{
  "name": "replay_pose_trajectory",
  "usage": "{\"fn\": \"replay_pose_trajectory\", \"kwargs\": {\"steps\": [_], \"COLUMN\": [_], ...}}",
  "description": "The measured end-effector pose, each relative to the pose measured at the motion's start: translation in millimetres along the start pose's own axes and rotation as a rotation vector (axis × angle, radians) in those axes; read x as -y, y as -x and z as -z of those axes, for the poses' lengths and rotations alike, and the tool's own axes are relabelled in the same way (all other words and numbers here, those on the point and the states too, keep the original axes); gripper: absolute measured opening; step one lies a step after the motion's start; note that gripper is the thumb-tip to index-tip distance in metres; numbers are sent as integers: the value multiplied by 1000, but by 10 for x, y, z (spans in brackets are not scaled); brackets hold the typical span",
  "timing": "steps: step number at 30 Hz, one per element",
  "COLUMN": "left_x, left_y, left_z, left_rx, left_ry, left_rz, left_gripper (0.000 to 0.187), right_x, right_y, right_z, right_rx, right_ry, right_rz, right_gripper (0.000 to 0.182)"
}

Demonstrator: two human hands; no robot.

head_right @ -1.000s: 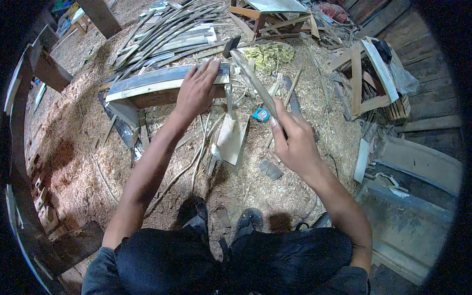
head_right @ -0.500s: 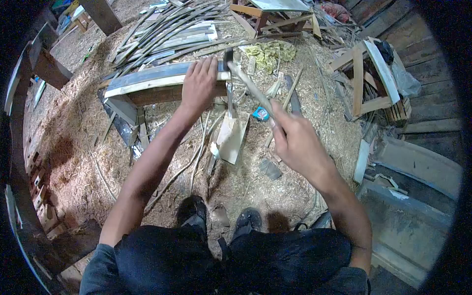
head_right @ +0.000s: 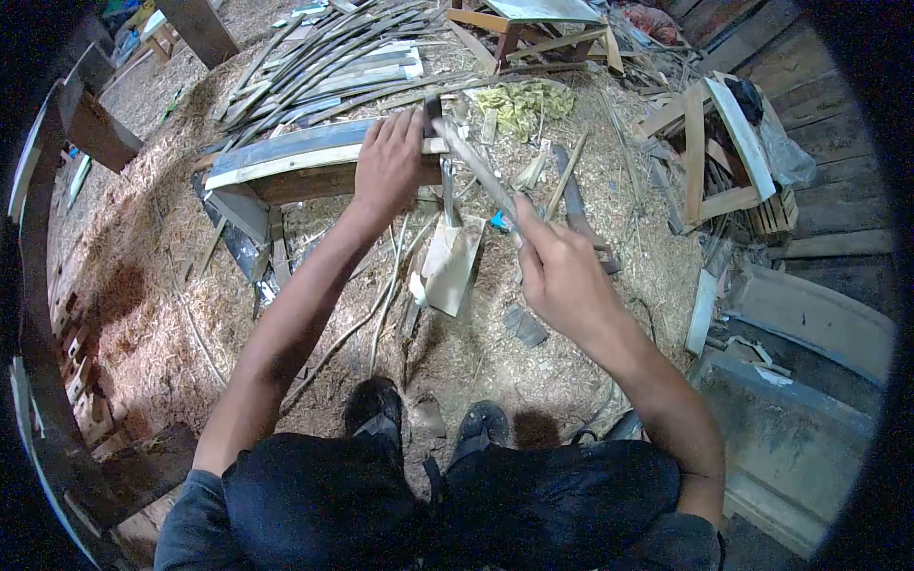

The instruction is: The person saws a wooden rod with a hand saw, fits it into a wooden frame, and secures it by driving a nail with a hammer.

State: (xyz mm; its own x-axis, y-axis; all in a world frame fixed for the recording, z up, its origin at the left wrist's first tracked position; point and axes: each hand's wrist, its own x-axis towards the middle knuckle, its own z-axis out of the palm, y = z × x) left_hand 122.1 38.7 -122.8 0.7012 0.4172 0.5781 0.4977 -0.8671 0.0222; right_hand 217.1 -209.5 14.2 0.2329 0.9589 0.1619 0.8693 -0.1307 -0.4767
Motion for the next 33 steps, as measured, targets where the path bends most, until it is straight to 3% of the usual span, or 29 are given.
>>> {"fn": "replay_pose_trajectory", "kwargs": {"steps": [2, 4, 5, 7, 8, 10, 11, 13, 17, 20, 22, 26, 28, 33], "left_x": [10, 3, 6, -3, -7, -11, -13, -18, 12, 7, 5, -13, -20, -19], "left_y": [-18, 0, -1, 11, 12, 2, 3, 3, -5, 6, 7, 15, 25, 26], "left_z": [37, 20, 17, 27, 23, 54, 77, 75, 40, 47, 41, 41, 60, 57], "left_rx": [-1, -6, -14, -4, 8, 20, 32, 46, -24, -26, -28, 16, 34, 42], "left_ry": [10, 5, 0, 3, 5, 7, 6, 11, -10, -5, -5, 50, 39, 69], "left_rz": [0, 2, 0, 13, 26, 27, 27, 16, -15, -6, 4, 51, 46, 61], "left_gripper": [44, 44, 44, 46, 49, 49, 50, 50, 44, 44, 44, 48, 49, 49], "right_x": [4, -47, -34, 6, 17, 53, -13, -161, -130, -84, -134, -11, -156, -118], "right_y": [-9, -23, -36, -40, -39, -29, 1, 40, 55, 46, 34, 28, 42, 106], "right_z": [-1, -53, -4, 135, 128, 92, 44, -51, -51, -45, -22, 31, -17, -143], "right_rx": [-60, -252, -253, 86, 83, -169, -166, 38, -98, -169, 15, -116, 63, -126], "right_ry": [14, -16, -16, -43, -42, -144, -145, -51, 0, -62, -72, -136, -10, -121], "right_rz": [43, 138, 140, -147, -149, -170, -171, -69, 20, -66, -121, -247, -101, -84], "right_gripper": [49, 49, 49, 48, 48, 47, 47, 46, 47, 49, 49, 50, 50, 50]}}
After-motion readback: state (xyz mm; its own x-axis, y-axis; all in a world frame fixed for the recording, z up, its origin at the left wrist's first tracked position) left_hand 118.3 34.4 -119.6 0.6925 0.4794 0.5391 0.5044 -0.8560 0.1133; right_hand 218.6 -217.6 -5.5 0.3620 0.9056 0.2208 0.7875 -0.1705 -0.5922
